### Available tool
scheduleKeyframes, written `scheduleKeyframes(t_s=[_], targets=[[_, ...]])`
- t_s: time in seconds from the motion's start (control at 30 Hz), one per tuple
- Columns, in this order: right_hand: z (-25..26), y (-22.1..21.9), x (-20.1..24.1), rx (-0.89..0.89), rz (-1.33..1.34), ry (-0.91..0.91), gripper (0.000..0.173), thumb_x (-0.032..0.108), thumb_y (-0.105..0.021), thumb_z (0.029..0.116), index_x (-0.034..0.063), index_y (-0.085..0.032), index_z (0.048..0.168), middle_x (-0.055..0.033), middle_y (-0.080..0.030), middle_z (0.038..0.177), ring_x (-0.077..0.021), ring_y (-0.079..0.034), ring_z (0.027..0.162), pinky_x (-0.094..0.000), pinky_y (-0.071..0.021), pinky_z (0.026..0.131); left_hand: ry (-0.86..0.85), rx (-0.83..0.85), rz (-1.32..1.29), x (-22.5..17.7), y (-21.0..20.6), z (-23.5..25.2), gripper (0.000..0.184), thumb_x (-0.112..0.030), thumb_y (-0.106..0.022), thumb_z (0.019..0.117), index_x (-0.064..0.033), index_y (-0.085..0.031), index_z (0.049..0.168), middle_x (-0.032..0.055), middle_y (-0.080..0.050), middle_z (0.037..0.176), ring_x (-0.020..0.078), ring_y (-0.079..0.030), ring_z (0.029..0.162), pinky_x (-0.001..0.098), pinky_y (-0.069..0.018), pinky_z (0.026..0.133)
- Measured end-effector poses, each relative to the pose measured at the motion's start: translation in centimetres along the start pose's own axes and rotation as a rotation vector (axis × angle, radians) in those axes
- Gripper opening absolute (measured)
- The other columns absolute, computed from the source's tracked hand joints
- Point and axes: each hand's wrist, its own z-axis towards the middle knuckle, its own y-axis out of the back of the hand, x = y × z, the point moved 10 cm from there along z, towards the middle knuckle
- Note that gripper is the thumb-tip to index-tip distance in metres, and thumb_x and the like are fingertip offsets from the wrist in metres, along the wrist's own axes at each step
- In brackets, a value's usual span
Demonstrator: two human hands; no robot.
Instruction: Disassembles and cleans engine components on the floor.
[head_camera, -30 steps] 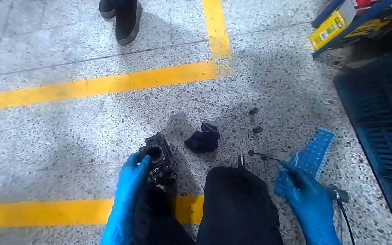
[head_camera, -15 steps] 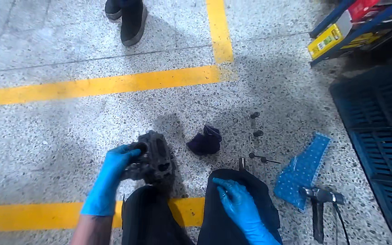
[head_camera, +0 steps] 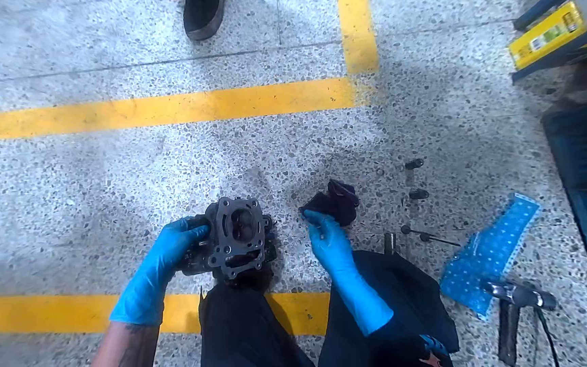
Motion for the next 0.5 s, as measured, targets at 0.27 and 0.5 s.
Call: scheduleKeyframes(t_s=[0.27, 0.5], targets=[[-0.6, -7.9, 0.6, 0.397, 0.242, -0.172, 0.047, 0.042, -0.051, 0.1061, 0.0157, -0.057, 0.145, -0.0052, -0.067, 0.135, -0.018, -0.065, 0.122, -0.0454, -0.0507, 0.108, -0.034, 0.105, 0.057, -0.1, -0.7, 2.8, 0.02, -0.012, -0.063, 0.1005, -0.0076, -0.068, 0.119, 0.0078, -0.072, 0.087, 0.0142, -0.065, 0.065, 0.03, -0.0534, 0.055], [0.1, -10.9, 2.3, 0.453, 0.785, -0.453, 0.059, 0.051, -0.036, 0.1087, 0.0103, -0.045, 0.151, -0.0153, -0.06, 0.138, -0.0248, -0.061, 0.122, -0.0471, -0.0512, 0.101, -0.08, 0.007, 0.12, -2.1, -1.0, -0.1, 0.025, -0.006, -0.07, 0.0926, -0.0086, -0.069, 0.117, 0.0095, -0.073, 0.092, 0.0205, -0.069, 0.076, 0.0401, -0.0589, 0.065]])
